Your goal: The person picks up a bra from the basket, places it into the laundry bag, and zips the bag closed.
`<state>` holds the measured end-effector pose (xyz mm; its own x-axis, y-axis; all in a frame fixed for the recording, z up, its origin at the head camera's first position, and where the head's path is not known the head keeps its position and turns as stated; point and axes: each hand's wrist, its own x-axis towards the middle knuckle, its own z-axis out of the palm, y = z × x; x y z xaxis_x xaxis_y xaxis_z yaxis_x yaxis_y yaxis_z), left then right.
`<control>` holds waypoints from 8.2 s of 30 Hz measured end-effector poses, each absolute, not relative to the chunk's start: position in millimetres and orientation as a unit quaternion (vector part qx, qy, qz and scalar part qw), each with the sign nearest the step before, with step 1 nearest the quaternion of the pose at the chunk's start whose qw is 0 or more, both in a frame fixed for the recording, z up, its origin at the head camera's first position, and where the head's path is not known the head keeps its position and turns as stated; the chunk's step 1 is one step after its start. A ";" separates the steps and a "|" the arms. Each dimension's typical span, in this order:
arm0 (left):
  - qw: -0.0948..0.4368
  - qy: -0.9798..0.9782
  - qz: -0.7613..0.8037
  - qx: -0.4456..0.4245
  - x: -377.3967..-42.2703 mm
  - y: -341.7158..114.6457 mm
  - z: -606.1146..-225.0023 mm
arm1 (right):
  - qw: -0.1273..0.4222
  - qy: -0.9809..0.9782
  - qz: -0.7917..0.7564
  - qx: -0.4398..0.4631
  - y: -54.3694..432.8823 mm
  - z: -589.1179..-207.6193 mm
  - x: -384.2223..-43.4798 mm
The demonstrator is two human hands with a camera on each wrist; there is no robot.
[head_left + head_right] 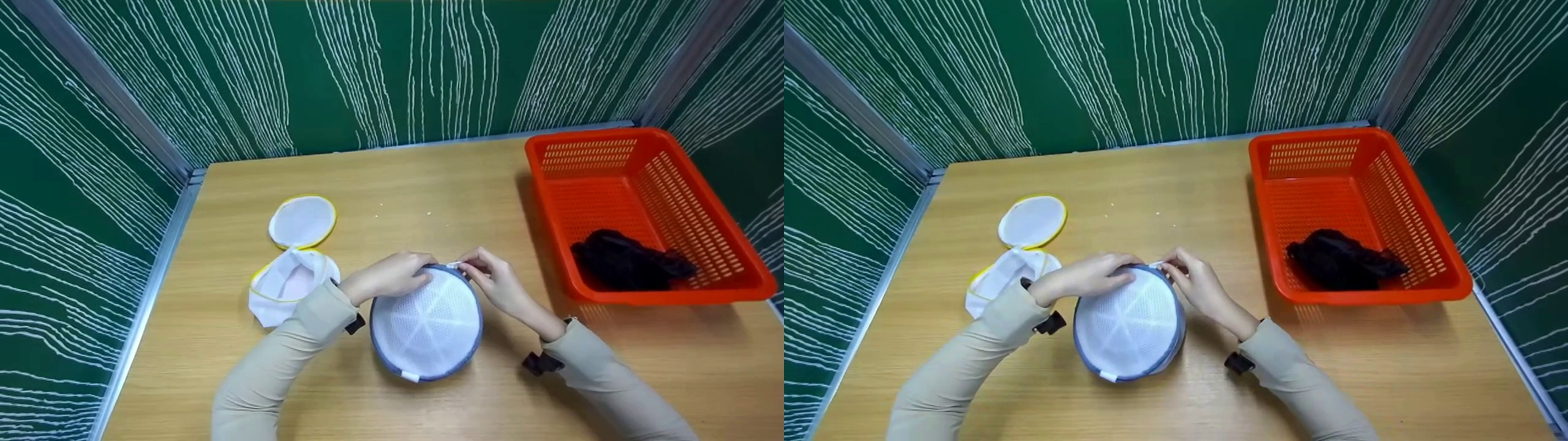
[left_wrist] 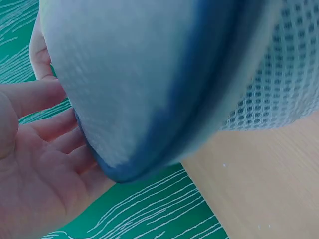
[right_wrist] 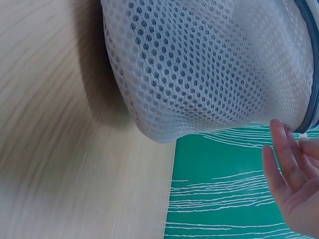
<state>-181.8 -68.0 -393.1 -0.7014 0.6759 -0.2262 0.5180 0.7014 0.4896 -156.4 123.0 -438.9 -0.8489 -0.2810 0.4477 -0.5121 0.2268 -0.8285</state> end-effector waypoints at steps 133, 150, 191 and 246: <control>0.098 0.907 0.234 0.337 -173.8 -76.1 -407.6 | 0.068 -0.719 0.634 0.277 140.2 -467.0 -159.6; 0.040 0.901 0.357 0.243 -160.2 -85.6 -422.7 | 0.076 -0.716 0.639 0.272 143.2 -459.7 -154.4; -0.022 0.843 0.536 0.037 -146.7 -92.1 -456.5 | -0.006 -0.719 0.612 0.328 174.8 -445.9 -144.4; 0.104 0.614 0.772 -0.126 -93.7 -113.8 -464.0 | -0.120 -0.647 0.749 0.080 188.2 -526.0 -116.8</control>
